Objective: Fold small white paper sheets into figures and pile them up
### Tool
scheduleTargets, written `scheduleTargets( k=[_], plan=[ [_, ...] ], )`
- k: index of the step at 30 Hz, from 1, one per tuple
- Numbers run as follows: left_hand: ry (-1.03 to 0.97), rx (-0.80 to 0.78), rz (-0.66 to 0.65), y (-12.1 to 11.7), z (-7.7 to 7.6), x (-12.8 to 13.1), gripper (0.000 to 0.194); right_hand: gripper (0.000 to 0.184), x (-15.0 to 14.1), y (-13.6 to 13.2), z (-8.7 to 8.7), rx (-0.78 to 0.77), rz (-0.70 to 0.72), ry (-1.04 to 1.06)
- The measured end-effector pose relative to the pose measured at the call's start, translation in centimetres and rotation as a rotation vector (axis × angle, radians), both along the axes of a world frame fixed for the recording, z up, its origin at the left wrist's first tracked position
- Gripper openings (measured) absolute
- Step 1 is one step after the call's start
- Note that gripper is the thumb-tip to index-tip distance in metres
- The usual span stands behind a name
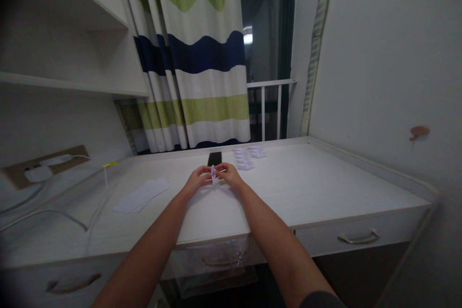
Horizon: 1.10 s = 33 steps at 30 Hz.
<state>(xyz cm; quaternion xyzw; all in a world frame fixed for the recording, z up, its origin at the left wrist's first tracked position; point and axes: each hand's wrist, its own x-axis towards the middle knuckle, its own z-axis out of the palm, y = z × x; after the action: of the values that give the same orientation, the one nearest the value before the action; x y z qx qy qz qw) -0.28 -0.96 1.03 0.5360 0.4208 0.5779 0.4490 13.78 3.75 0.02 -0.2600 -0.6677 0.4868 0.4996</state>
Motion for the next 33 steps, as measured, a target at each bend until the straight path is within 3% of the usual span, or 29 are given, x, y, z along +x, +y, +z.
scheduleTargets(
  k=[8, 19, 33],
  plan=[
    [-0.005, 0.007, 0.012, -0.11, 0.19, -0.04, 0.028, 0.026, -0.06, 0.21, -0.34, 0.086, -0.039, -0.062],
    [-0.017, -0.012, 0.088, 0.57, -0.29, -0.36, 0.017, 0.022, 0.06, 0.22, -0.28, 0.067, -0.003, -0.079],
    [-0.089, -0.018, 0.049, 0.3, -0.04, -0.31, 0.027, 0.011, 0.18, 0.22, -0.02, 0.159, -0.054, -0.106]
  ],
)
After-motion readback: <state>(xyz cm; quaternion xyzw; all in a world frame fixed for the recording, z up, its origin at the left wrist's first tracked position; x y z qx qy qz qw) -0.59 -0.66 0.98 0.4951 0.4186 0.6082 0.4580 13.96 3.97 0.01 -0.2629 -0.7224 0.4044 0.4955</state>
